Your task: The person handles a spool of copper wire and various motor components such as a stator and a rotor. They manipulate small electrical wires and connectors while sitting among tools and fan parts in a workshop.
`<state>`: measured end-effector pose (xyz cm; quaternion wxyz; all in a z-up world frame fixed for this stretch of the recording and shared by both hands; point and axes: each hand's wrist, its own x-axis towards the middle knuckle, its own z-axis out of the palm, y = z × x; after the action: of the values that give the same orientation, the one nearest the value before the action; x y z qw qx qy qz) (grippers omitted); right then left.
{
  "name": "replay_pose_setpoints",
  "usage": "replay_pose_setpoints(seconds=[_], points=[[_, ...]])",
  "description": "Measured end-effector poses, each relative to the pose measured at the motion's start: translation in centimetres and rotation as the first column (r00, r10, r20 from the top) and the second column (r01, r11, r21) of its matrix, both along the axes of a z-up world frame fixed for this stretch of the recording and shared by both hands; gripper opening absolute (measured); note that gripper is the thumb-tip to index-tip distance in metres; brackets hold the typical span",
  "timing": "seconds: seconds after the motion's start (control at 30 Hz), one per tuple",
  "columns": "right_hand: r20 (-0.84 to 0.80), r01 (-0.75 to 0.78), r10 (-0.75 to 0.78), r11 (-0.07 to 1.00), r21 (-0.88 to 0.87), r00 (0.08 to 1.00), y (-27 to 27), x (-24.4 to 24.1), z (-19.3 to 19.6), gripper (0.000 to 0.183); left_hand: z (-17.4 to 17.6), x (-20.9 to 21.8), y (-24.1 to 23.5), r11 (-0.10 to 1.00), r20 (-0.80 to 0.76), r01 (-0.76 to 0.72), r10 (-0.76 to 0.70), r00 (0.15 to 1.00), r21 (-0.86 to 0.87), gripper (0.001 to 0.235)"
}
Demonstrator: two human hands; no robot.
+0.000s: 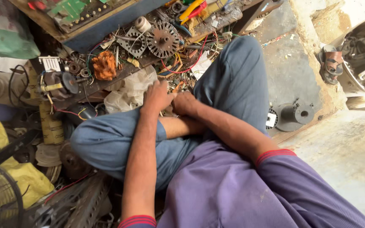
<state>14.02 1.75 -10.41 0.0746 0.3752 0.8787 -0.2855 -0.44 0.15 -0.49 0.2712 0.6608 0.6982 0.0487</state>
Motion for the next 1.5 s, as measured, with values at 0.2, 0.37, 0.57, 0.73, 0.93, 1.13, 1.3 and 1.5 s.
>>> replay_pose_setpoints(seconds=[0.2,0.37,0.57,0.73,0.93,1.13,1.3,1.5], points=[[-0.015,-0.129,0.129,0.991,-0.041,0.992,-0.8,-0.4,-1.5,0.022,1.7,1.1,1.6,0.992,-0.025,0.069,-0.072,0.997,-0.109,0.050],[-0.047,-0.155,0.152,0.986,-0.060,0.987,-0.9,0.3,-1.9,0.027,3.9,2.6,3.6,0.996,0.076,0.082,-0.080,0.994,-0.024,0.050],[-0.003,-0.187,0.188,0.977,-0.099,0.982,-1.1,0.3,-1.1,0.034,3.9,0.8,3.5,1.000,0.057,0.000,0.002,0.998,-0.029,0.051],[0.005,-0.179,0.181,0.977,-0.115,0.983,0.5,-0.6,4.1,0.046,6.2,-2.9,2.8,0.989,0.113,-0.145,0.143,0.983,0.011,0.057],[-0.408,0.039,-0.026,0.999,0.022,0.913,2.4,-1.1,9.6,0.052,9.6,-6.7,0.5,0.957,0.011,-0.284,0.283,0.959,0.060,0.052],[-0.506,0.230,-0.303,0.952,-0.204,0.807,3.2,-1.3,9.9,0.040,10.2,-6.7,-0.4,0.956,0.035,-0.285,0.283,0.958,0.075,0.053],[-0.602,0.490,-0.496,0.850,-0.191,0.626,6.3,-1.6,11.6,0.046,9.8,-6.6,-0.1,0.959,0.032,-0.276,0.275,0.961,0.058,0.055],[-0.691,0.504,-0.236,0.838,0.211,0.683,12.5,-3.4,13.1,0.025,9.4,-6.2,0.4,0.962,0.059,-0.268,0.265,0.962,0.049,0.054]])
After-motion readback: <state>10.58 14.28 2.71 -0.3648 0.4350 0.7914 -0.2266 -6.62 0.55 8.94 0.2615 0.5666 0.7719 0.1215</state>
